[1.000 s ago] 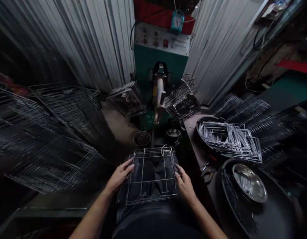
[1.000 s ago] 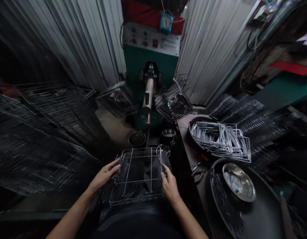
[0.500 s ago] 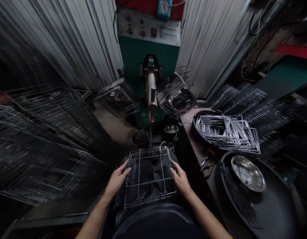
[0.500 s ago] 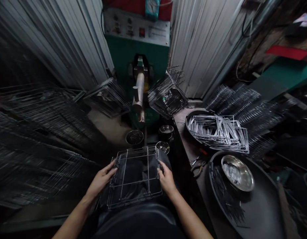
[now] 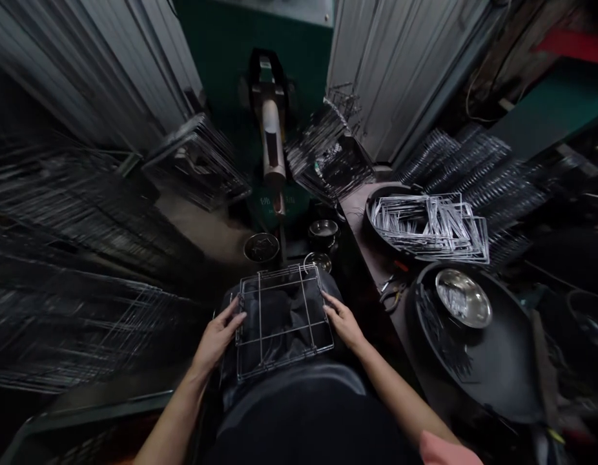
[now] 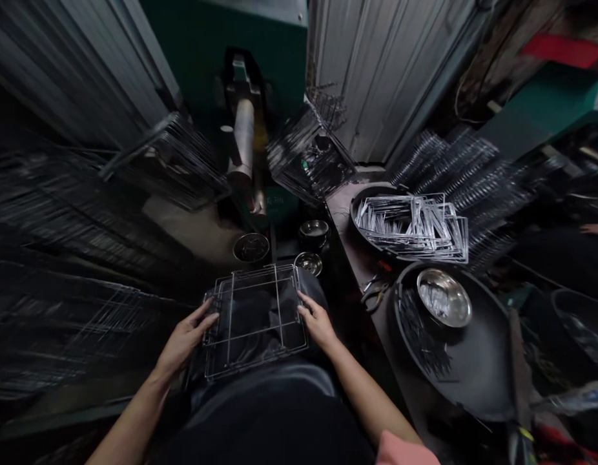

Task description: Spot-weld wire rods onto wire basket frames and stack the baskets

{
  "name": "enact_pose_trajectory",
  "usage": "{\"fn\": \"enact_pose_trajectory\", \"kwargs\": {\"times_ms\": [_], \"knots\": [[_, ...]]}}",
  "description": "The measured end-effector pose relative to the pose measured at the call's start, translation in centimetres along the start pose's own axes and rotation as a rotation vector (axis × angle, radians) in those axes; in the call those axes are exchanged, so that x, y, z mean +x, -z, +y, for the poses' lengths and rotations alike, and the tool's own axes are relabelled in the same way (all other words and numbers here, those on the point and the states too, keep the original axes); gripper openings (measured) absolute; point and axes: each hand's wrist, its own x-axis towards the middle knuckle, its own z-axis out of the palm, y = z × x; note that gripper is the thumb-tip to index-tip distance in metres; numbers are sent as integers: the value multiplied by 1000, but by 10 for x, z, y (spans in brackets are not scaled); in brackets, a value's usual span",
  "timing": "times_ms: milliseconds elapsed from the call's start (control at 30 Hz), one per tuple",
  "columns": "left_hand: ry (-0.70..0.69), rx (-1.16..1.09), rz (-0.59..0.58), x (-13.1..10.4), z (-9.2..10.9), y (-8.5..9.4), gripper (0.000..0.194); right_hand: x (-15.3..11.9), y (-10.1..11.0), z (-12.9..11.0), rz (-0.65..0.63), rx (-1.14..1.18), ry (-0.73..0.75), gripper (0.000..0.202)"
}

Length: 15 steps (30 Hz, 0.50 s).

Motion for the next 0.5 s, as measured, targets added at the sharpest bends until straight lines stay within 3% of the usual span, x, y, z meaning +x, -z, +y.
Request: {"fn": "enact_pose_trajectory", "kwargs": {"times_ms": [67,167,267,333,400,500], "knots": [[-31,22,41,-3,5,4,81,1,2,1,-1,13,-10,44],[-94,73,210,-6,25,23,86,3,12,-10,80,-22,-4,46],[-153,64,406,-10,63,48,73,3,25,-41,194,-114,58,39],[-284,-53,486,-17,97,60,59,0,27,-65,211,-173,140,32],[-506,-294,496,-26,131,62,48,-3,21,-87,147,-206,232,27],[-713,-717,325,-38,169,52,37,-4,-2,-105,-98,-210,283,29]]}}
